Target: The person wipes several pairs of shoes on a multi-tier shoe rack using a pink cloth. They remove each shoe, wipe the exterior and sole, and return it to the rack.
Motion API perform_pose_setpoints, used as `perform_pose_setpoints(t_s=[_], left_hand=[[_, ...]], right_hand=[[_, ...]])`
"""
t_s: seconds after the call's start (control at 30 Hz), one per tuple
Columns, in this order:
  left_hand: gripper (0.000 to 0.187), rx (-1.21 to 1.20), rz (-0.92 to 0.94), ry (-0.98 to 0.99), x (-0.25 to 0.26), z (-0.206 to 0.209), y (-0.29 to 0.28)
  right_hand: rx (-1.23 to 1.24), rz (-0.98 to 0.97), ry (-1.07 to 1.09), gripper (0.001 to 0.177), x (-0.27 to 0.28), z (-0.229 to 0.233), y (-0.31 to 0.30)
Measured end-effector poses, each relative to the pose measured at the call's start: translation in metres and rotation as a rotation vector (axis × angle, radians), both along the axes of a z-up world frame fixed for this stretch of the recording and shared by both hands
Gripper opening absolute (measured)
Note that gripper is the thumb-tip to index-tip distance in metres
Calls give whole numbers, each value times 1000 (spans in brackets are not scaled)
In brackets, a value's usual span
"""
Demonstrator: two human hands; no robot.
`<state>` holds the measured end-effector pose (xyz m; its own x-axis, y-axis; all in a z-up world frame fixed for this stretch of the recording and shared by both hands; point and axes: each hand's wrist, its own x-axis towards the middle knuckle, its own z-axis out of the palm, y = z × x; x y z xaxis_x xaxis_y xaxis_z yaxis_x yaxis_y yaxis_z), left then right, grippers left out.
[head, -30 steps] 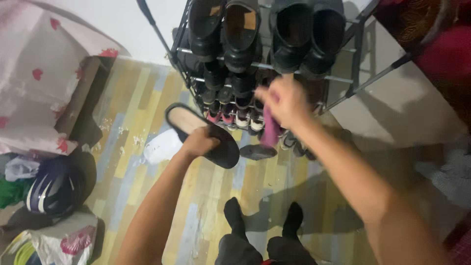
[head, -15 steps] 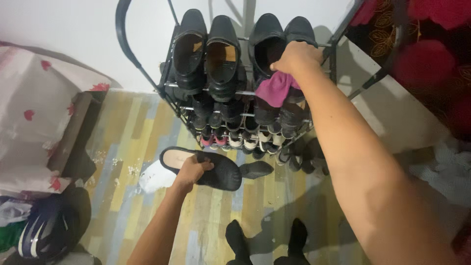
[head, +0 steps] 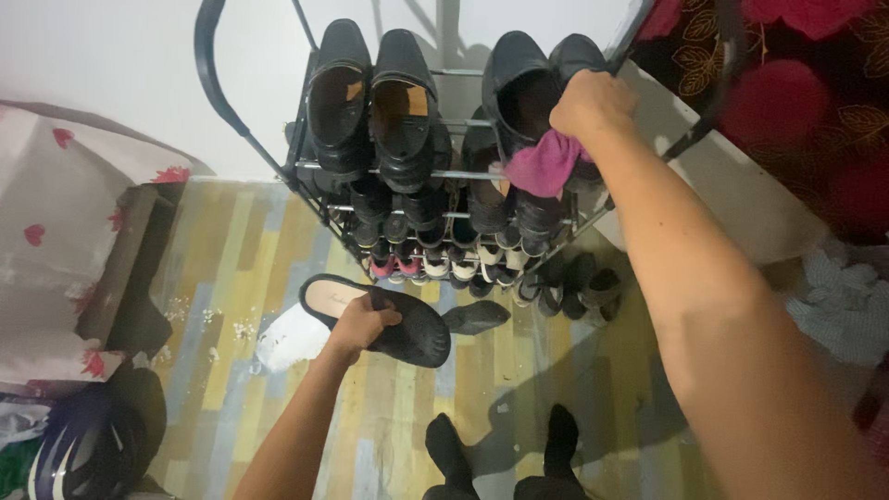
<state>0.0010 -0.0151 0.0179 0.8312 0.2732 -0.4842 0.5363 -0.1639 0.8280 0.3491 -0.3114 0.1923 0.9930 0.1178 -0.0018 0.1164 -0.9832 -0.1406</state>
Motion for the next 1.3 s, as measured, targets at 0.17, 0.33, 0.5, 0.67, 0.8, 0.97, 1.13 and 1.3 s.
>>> perform_pose_setpoints(t_s=[0.17,0.33,0.5,0.67,0.8,0.97,1.13,1.3], left_hand=[[19,-45,4,-2,0,7,-10],[22,21,21,5,1,1,-11],[25,-33,66,27,-9,2,-1],[27,-50,80,-18,-42,-2,23],[26,5,133,20,-70,-1,41],[20,27,142,90,-94,-7,56],[19,-1,124,86,-89,-9,60],[20,-20,76,64,-77,-2,57]], right_hand=[[-92,48,36,41,-8,1,4],[-191,241,-62,41,-21,61,25],[-245,560,27,36,-53,90,117],[-24,427,99,68,-83,76,197],[40,337,120,77,-80,60,236],[169,246,144,77,-73,27,251],[231,214,98,49,-59,13,243],[119,134,52,43,-56,16,211]])
